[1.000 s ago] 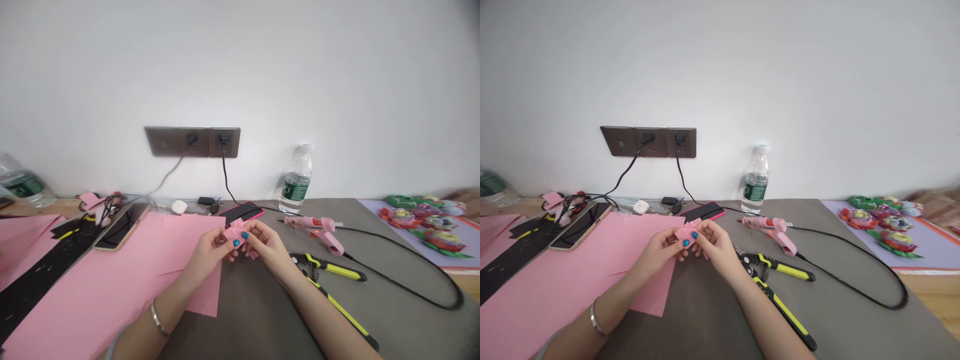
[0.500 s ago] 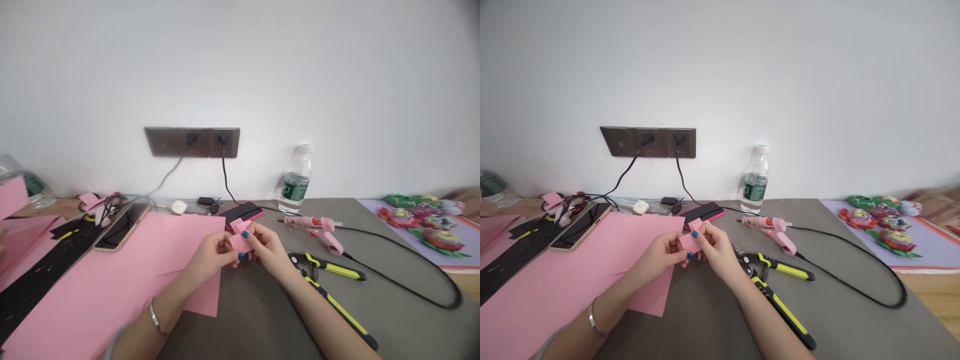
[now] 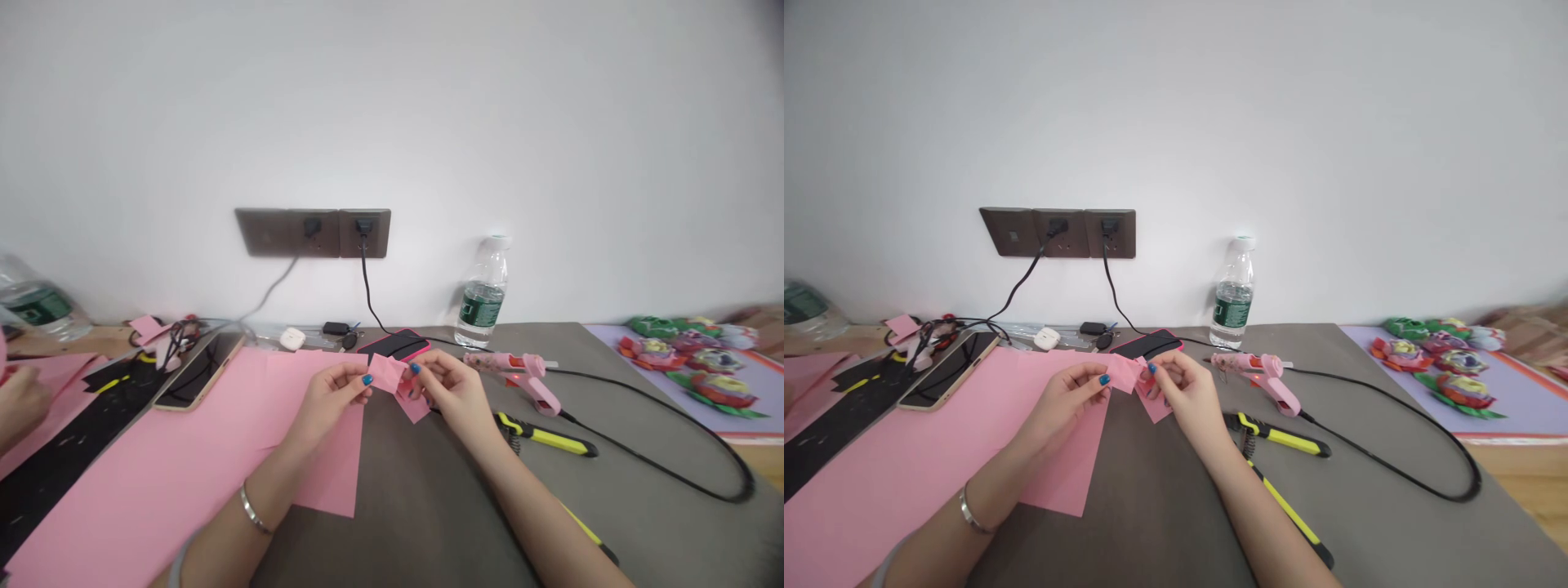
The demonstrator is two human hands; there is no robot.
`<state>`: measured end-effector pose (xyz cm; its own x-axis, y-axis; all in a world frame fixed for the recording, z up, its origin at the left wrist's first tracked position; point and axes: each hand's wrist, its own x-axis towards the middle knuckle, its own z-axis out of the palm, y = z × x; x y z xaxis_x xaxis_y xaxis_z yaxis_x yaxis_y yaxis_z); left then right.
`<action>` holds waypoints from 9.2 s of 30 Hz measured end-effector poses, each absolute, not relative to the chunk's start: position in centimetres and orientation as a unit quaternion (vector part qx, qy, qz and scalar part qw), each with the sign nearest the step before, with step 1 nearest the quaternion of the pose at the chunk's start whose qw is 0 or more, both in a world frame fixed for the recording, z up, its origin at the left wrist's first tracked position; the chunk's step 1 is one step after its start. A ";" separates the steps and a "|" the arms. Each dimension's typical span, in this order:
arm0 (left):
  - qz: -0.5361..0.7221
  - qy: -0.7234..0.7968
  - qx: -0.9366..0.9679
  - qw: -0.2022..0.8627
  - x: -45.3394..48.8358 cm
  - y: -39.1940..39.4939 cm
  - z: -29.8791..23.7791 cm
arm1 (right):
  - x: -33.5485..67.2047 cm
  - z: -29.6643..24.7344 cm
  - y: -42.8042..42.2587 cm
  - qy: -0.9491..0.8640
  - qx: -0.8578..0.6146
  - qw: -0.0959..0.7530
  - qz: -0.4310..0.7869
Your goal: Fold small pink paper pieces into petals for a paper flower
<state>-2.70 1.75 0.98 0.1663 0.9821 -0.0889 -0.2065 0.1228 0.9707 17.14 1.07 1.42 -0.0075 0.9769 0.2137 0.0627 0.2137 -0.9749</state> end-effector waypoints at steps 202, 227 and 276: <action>0.425 0.375 0.537 0.625 -1.0 -0.7 2.3 | 16.7 1.5 0.2 -0.749 -0.307 0.524 0.265; 0.384 0.420 0.668 0.480 -1.4 -0.9 2.1 | 15.8 1.4 0.0 -0.671 -0.402 0.551 0.290; 0.313 0.359 0.615 0.628 -2.8 0.1 2.6 | 17.2 1.9 0.8 -0.577 -0.449 0.496 0.469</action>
<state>-2.80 0.06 2.62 0.5464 0.8350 -0.0653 0.0473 0.0470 0.9978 17.18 0.85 1.89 -0.1038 0.9830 0.1514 0.0527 0.1575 -0.9861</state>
